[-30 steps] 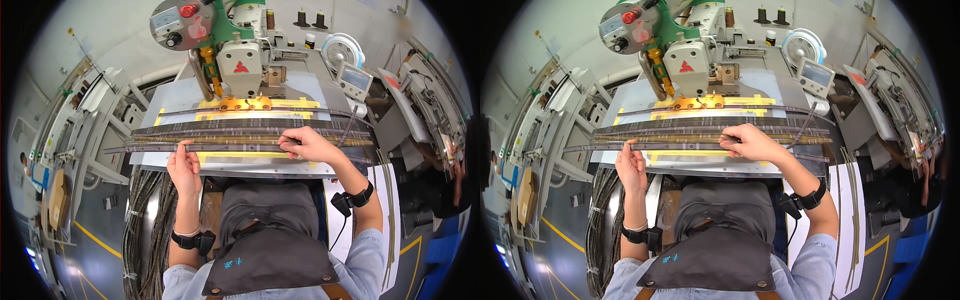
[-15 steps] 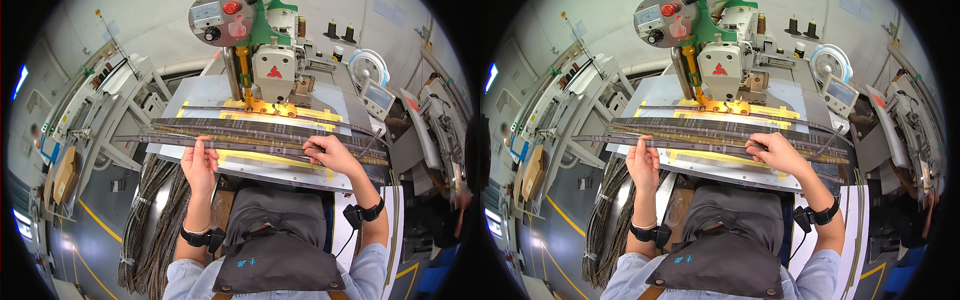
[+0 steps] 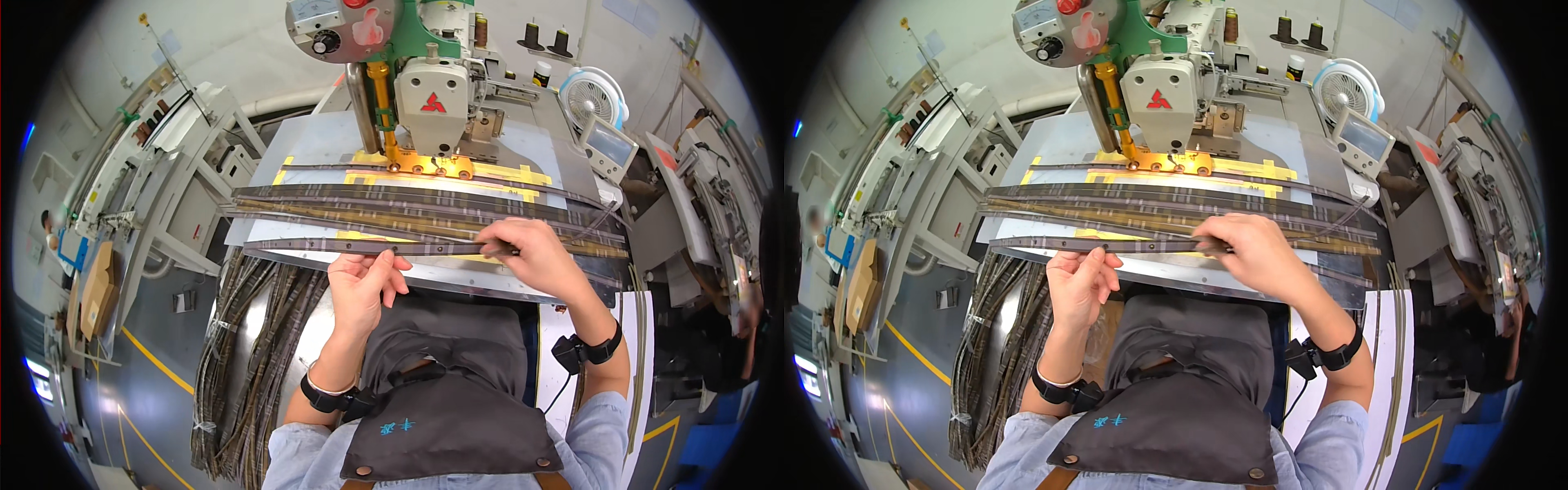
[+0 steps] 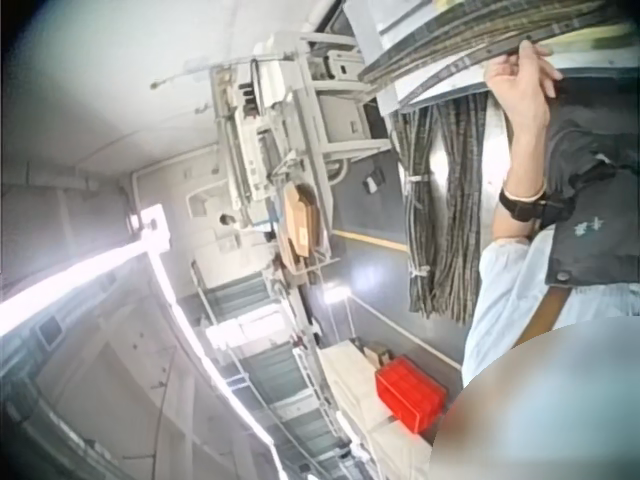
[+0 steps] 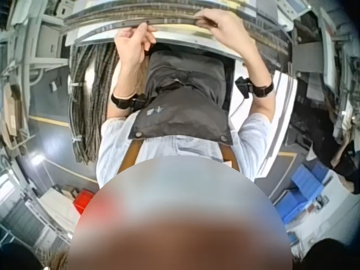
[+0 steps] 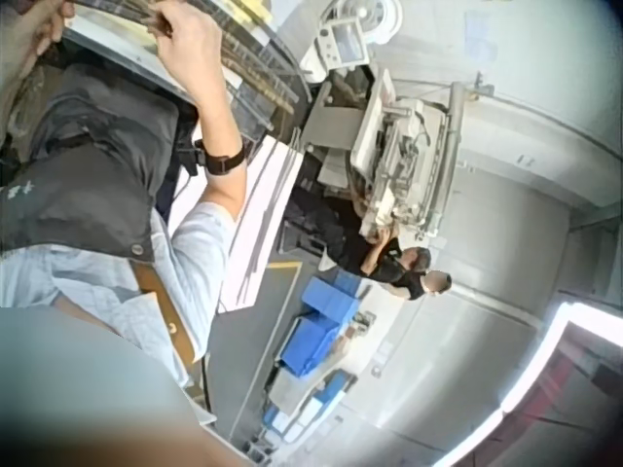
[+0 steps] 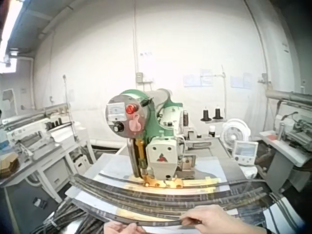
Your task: Using an industrial sewing machine to join or edge leather/fabric straps.
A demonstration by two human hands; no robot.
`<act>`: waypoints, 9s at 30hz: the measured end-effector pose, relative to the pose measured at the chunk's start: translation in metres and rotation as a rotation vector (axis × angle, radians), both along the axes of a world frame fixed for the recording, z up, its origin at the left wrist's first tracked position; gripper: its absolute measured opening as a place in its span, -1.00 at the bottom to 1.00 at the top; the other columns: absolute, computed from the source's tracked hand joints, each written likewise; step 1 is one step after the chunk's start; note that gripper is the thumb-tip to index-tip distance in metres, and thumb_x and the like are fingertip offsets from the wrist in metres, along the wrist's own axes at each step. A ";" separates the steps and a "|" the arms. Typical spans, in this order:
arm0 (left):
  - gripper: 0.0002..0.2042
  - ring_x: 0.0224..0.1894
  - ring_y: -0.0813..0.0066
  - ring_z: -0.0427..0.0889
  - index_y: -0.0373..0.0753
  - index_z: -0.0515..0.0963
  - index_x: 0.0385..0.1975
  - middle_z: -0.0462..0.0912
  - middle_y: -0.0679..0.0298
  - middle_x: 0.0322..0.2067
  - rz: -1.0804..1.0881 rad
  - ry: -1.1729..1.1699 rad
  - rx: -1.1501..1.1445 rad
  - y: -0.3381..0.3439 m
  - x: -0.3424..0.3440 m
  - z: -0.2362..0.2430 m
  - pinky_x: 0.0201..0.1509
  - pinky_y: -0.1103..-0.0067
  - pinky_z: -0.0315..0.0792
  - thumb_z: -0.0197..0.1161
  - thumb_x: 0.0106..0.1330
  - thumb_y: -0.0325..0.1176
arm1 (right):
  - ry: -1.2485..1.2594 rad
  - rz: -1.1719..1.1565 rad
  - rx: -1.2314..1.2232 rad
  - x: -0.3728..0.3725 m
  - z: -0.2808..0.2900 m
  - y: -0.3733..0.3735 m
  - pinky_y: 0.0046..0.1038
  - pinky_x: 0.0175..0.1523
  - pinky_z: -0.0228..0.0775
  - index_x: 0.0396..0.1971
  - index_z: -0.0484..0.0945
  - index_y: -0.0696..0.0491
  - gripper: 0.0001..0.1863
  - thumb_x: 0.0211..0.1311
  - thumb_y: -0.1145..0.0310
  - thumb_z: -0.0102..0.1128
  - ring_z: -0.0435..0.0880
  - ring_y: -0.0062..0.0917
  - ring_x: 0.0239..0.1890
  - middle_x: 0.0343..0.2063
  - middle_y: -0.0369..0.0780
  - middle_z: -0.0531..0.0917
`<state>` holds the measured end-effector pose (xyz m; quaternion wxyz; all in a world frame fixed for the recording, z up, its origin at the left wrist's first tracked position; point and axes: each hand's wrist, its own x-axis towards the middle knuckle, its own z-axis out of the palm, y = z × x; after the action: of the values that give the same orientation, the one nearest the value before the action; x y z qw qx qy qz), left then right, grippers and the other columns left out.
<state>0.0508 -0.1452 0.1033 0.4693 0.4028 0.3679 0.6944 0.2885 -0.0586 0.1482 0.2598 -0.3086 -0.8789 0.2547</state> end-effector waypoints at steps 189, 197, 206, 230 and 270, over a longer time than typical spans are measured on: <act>-0.71 -0.81 0.49 0.45 -0.28 0.38 -0.58 0.54 0.11 -0.69 0.309 -0.049 -0.007 0.009 -0.047 -0.010 -0.80 0.71 0.24 -0.05 0.43 -0.35 | -0.035 0.315 -0.663 -0.001 -0.003 0.033 -0.61 -0.35 0.39 -0.28 0.45 0.19 -0.87 0.27 0.45 0.11 0.55 -0.71 -0.51 -0.54 -0.29 0.63; -0.77 -0.78 0.52 0.45 -0.29 0.39 -0.48 0.52 0.15 -0.67 0.265 -0.073 0.009 0.009 -0.045 -0.006 -0.79 0.72 0.23 -0.03 0.43 -0.34 | -0.030 0.304 -0.644 -0.001 -0.007 0.033 -0.59 -0.33 0.42 -0.34 0.42 0.20 -0.89 0.25 0.48 0.14 0.59 -0.67 -0.48 -0.54 -0.28 0.61; -0.84 -0.67 0.50 0.49 -0.35 0.39 -0.21 0.49 0.22 -0.64 0.067 -0.131 0.148 0.006 -0.053 -0.009 -0.73 0.71 0.27 0.04 0.40 -0.36 | -0.050 0.039 -0.196 -0.005 -0.018 0.013 -0.41 -0.32 0.40 -0.46 0.39 0.20 -0.77 0.08 0.44 0.29 0.60 -0.33 -0.47 -0.53 -0.15 0.59; -0.78 -0.54 0.52 0.57 -0.42 0.38 -0.07 0.59 0.18 -0.52 0.077 0.065 0.113 -0.005 -0.070 -0.026 -0.58 0.72 0.38 0.07 0.37 -0.44 | 0.164 -0.080 0.168 -0.021 -0.022 0.002 -0.51 -0.37 0.32 -0.50 0.42 0.16 -0.69 -0.28 0.74 0.33 0.49 -0.44 -0.35 -0.43 -0.24 0.53; -0.83 -0.55 0.48 0.58 -0.35 0.36 -0.16 0.58 0.14 -0.51 0.124 0.057 0.070 -0.001 -0.063 -0.026 -0.61 0.68 0.37 -0.01 0.26 -0.62 | 0.136 -0.069 0.151 -0.026 -0.018 0.002 -0.52 -0.41 0.31 -0.51 0.43 0.15 -0.68 -0.27 0.69 0.39 0.50 -0.46 -0.37 -0.44 -0.24 0.53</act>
<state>-0.0126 -0.1461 0.0773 0.4003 0.4152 0.3807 0.7228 0.2627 -0.0564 0.1299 0.3500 -0.3001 -0.8647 0.1992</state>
